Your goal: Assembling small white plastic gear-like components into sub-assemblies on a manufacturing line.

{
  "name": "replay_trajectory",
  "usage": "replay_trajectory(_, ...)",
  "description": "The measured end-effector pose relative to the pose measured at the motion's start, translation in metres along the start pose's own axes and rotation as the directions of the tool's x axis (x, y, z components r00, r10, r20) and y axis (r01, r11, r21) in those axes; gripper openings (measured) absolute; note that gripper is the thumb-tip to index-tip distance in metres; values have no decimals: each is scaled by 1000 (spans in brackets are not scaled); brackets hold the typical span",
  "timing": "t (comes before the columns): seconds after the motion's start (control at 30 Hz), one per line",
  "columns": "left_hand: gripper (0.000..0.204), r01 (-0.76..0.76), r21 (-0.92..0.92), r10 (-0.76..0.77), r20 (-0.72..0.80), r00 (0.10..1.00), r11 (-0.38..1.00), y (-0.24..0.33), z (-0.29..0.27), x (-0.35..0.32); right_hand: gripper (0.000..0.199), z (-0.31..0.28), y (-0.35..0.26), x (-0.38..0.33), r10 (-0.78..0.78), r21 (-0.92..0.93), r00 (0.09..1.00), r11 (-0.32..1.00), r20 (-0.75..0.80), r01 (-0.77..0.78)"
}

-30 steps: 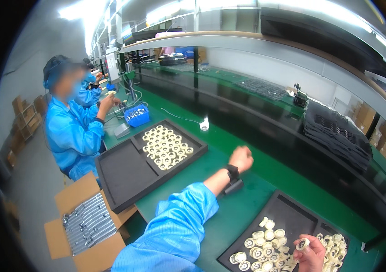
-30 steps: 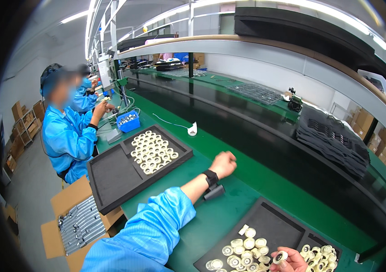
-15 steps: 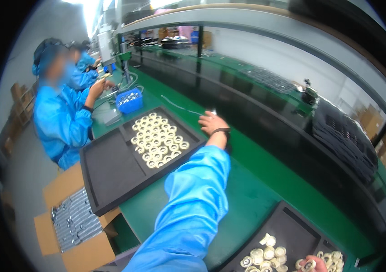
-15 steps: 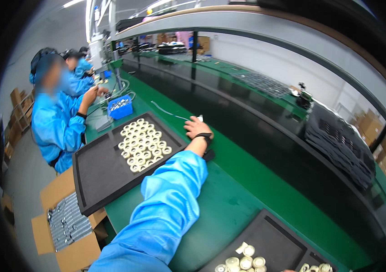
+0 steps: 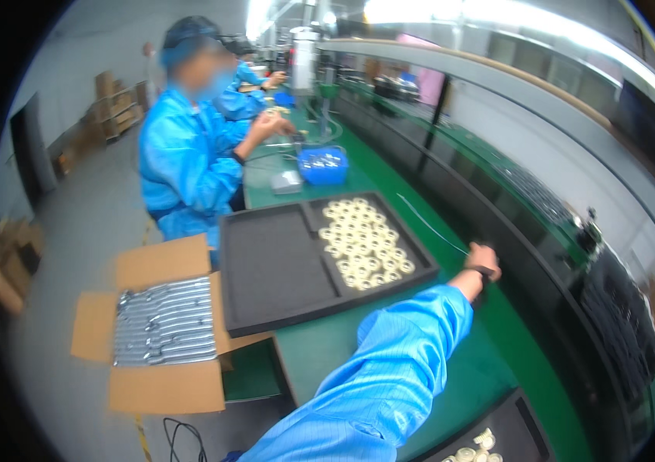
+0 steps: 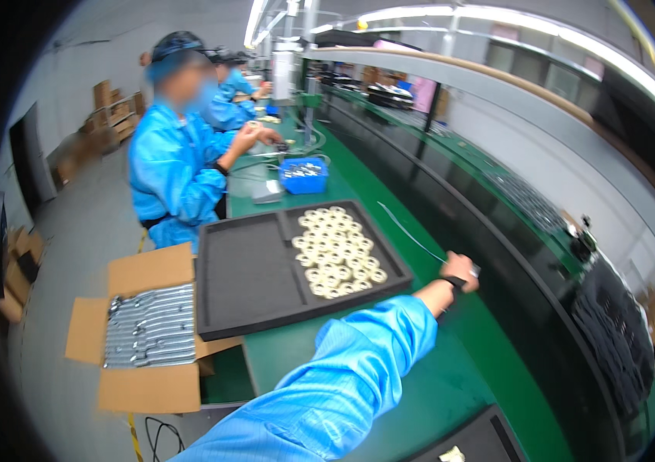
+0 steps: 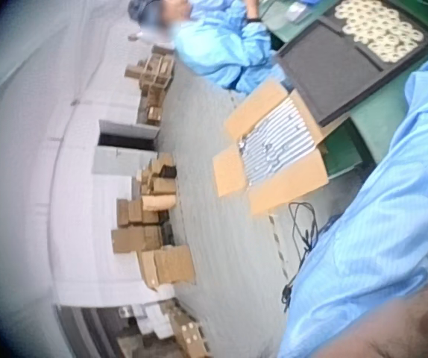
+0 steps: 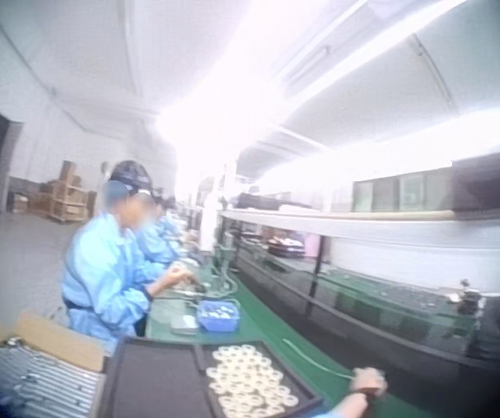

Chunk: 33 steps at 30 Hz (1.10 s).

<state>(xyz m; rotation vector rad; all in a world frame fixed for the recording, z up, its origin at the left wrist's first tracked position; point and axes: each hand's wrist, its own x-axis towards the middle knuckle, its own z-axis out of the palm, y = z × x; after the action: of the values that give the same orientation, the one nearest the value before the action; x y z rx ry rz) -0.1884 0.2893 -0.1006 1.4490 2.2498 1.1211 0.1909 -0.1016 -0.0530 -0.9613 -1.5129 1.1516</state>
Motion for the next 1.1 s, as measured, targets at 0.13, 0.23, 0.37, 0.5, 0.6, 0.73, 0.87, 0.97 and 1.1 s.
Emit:
replay_trajectory(0.13, 27, -379, -299, 406, 29, 914, 876, 51, -36, -70, 35, -11, -3, -1, 237, 287, 971, 930, 3, -228)
replay_trajectory(0.23, 41, -392, -425, 508, 203, 837, 816, 74, -70, -118, 35, 0, -11, 4, 232, 276, 971, 939, -66, -206)
replay_trajectory(0.37, 42, -439, -625, 578, 25, 816, 646, 73, -151, -196, 35, -3, -6, 4, 220, 251, 975, 946, -31, -206)
replay_trajectory(0.5, 54, -464, -756, 533, -182, 827, 462, 50, -237, -257, 36, -4, -9, 1, 210, 265, 976, 946, -57, -188)
replay_trajectory(0.6, 83, -395, -799, 362, -239, 901, 454, -10, -276, -273, 34, -2, -14, -1, 203, 269, 979, 945, -30, -188)
replay_trajectory(0.73, 90, -355, -736, 122, -352, 928, 576, -81, -329, -276, 33, -3, -9, -5, 172, 287, 984, 941, 48, -178)
replay_trajectory(0.87, 88, -353, -694, -18, -466, 885, 627, -114, -357, -295, 33, -17, 17, -1, 142, 341, 990, 930, 12, -138)
replay_trajectory(0.97, 87, -420, -750, -68, -522, 850, 512, -123, -363, -314, 37, -23, 24, 5, 158, 357, 987, 921, 18, -154)
replay_trajectory(1.1, 68, -437, -799, -89, -513, 854, 413, -115, -363, -356, 36, -23, 19, 6, 180, 333, 983, 925, 40, -183)
